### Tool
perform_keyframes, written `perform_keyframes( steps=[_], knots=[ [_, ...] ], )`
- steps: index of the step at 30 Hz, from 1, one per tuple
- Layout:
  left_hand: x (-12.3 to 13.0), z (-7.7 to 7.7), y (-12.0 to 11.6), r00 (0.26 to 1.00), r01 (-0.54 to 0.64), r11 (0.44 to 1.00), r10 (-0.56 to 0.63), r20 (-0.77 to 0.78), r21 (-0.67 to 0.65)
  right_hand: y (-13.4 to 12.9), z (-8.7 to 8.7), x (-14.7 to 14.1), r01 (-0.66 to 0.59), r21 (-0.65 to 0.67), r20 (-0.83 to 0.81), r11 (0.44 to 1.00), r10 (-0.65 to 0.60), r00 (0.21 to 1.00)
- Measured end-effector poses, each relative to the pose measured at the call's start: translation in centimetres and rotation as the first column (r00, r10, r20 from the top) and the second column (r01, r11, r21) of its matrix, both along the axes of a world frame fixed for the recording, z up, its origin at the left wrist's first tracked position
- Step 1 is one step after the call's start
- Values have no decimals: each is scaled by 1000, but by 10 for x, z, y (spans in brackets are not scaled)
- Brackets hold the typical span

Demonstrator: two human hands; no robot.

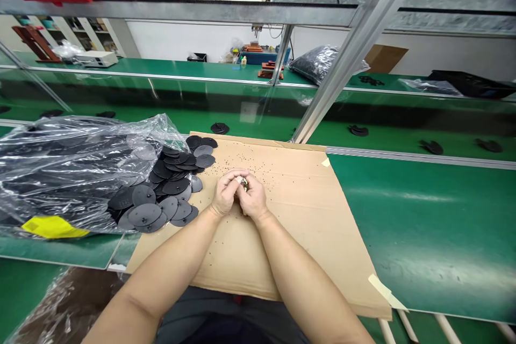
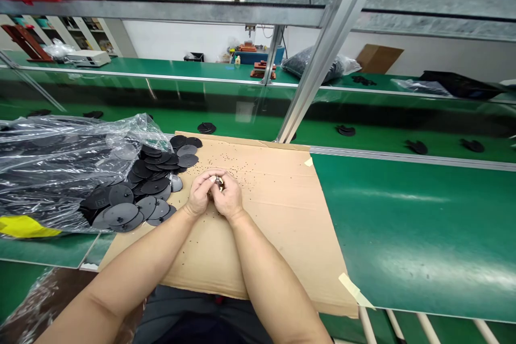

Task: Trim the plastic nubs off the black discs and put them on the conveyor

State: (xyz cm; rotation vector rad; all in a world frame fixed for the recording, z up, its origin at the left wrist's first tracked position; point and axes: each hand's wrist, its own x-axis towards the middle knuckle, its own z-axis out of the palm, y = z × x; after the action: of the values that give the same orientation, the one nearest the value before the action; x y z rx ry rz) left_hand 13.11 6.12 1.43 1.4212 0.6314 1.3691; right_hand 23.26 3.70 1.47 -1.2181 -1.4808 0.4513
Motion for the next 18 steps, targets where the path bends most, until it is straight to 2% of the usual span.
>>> perform_keyframes(
  steps=[18],
  knots=[
    [0,1,-1,999,-5,1000,5,-41,-4,0,-3,0,7,-33,-1,999,-7,1000]
  ],
)
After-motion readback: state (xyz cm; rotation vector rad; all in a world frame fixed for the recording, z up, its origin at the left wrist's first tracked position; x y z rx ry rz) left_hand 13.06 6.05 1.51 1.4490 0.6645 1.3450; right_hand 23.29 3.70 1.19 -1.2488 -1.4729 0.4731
